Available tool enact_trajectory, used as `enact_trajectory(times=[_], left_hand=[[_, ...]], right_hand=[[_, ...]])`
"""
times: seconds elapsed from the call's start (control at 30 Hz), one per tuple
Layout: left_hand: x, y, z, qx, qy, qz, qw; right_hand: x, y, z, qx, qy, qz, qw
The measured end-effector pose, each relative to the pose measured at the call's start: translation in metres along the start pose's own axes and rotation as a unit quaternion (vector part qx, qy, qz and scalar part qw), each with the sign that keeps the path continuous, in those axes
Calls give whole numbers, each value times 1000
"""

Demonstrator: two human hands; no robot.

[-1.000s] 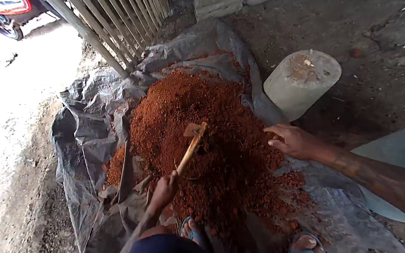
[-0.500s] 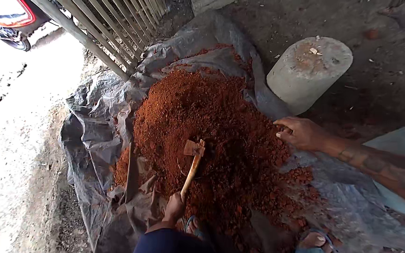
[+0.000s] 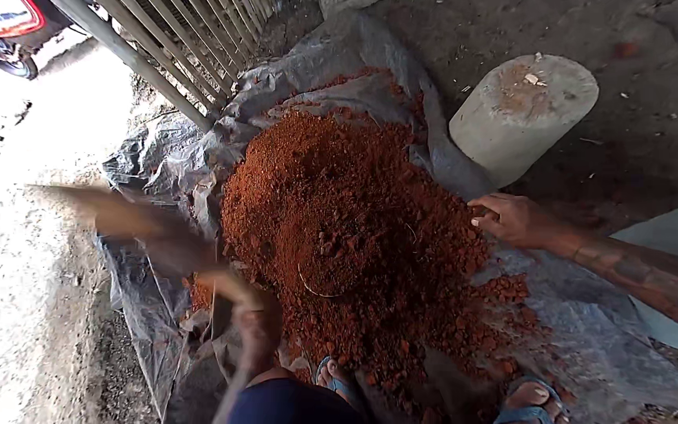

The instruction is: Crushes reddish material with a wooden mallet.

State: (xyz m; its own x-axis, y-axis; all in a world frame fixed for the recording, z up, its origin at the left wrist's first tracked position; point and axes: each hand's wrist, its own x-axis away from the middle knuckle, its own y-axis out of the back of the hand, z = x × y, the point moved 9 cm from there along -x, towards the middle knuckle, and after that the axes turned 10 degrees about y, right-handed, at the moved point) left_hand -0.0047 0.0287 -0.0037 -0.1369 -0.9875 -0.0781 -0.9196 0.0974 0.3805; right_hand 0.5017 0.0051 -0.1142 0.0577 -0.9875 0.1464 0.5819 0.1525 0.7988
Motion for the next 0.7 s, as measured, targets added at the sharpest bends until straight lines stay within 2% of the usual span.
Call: enact_trajectory(times=[0.03, 0.07, 0.1, 0.13, 0.17, 0.23, 0.27, 0.37, 0.43, 0.5, 0.53, 0.57, 0.6, 0.63, 0.67, 0.7], left_hand=[[20, -20, 64, -132, 125, 43, 982], [41, -40, 126, -236, 259, 134, 927], [58, -52, 171, -284, 340, 191, 876], [60, -58, 189, -305, 379, 213, 847], [46, -58, 182, -307, 386, 215, 843], [25, -40, 138, -275, 367, 205, 865], [10, -27, 109, -245, 337, 181, 891], [-34, 13, -4, -112, 134, 83, 981], [-49, 29, -71, 16, -5, 45, 999], [-51, 29, -100, 109, -104, 34, 988], [-44, 23, -91, 119, -118, 25, 986], [-32, 13, -59, 96, -92, 10, 991], [-11, 0, -9, 40, -22, 2, 999], [16, -16, 53, -66, 89, 26, 993], [47, -32, 118, -179, 221, 105, 953], [75, -43, 174, -247, 323, 180, 896]], right_hand=[[-2, -1, 3, 5, 4, 6, 1000], [-3, -4, 5, 10, 9, 12, 1000], [-1, -7, 8, 14, 15, 18, 1000], [-2, -6, 13, 15, 24, 22, 999], [-6, 1, 18, 17, 35, 17, 999], [-1, 6, 22, 2, 42, -5, 999], [2, 5, 21, 0, 46, -8, 999], [6, 6, 9, -10, 38, -24, 999], [10, 4, -4, -10, 34, -30, 999], [9, 8, -9, -9, 20, -31, 999], [7, 9, -9, -8, 6, -26, 1000], [6, 10, -9, -10, -3, -23, 1000], [4, 10, -8, -11, -6, -24, 1000], [2, 10, -7, -9, -2, -24, 1000], [1, 9, -6, -5, 4, -22, 1000], [2, 7, -5, -4, 10, -20, 1000]])
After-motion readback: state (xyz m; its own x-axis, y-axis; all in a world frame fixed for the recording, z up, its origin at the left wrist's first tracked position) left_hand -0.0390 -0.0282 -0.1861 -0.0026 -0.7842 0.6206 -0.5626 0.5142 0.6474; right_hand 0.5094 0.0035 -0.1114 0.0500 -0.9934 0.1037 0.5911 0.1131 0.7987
